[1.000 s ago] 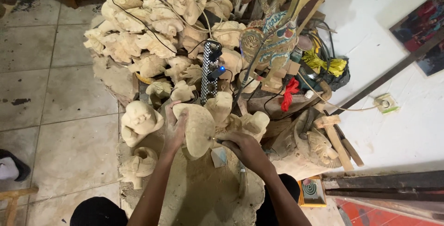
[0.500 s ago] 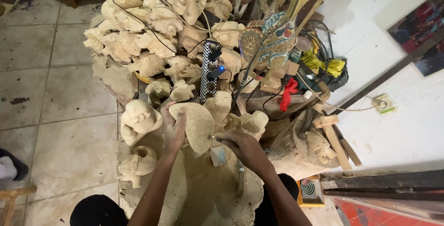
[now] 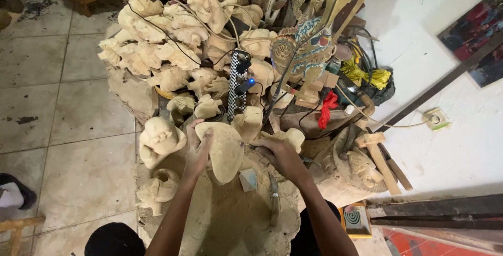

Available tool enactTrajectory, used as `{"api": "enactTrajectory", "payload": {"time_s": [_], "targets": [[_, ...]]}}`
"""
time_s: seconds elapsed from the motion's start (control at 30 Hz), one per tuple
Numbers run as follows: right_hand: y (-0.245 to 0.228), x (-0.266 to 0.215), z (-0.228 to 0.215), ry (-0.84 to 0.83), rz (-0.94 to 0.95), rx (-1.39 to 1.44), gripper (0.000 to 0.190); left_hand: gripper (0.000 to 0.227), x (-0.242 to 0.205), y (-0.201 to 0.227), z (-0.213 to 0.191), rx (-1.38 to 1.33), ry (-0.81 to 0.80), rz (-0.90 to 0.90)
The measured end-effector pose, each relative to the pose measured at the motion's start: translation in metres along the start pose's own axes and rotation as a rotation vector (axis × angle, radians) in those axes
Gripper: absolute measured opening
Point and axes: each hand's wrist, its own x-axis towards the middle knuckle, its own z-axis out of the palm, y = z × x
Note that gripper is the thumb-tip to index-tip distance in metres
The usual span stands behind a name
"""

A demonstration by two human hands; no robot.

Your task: Sanding and refining small wooden figurines using a hand tool

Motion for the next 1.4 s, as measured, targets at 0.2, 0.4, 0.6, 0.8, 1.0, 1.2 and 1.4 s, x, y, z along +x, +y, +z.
{"api": "enactTrajectory", "payload": {"time_s": [0.2,0.4,0.6,0.8,1.0,1.2,1.4], "targets": [[0.006,0.012,-0.003,-0.006,-0.013,-0.040,0.021,0.033,-0.009,0.014,-0.001,-0.006,-0.074,0.004],[0.008,0.024,-0.005,-0.026,-0.022,0.001,0.026,0.027,0.004,-0.009,0.000,-0.050,-0.085,0.081],[0.013,0.025,-0.002,-0.037,-0.057,0.001,0.025,0.031,0.008,-0.016,-0.001,-0.032,-0.076,0.067],[0.019,0.009,0.005,-0.023,-0.078,0.036,0.024,0.032,0.012,-0.017,-0.001,0.041,-0.067,0.063],[0.009,-0.010,0.007,-0.091,-0.072,0.022,0.022,0.033,0.014,-0.009,0.000,0.037,-0.071,0.008],[-0.005,-0.001,0.000,-0.057,-0.031,-0.042,0.026,0.032,0.013,0.002,-0.001,0.057,-0.114,0.005],[0.038,0.021,0.031,0.088,0.118,0.099,0.036,0.039,0.017,0.007,-0.004,0.101,-0.179,0.006]]}}
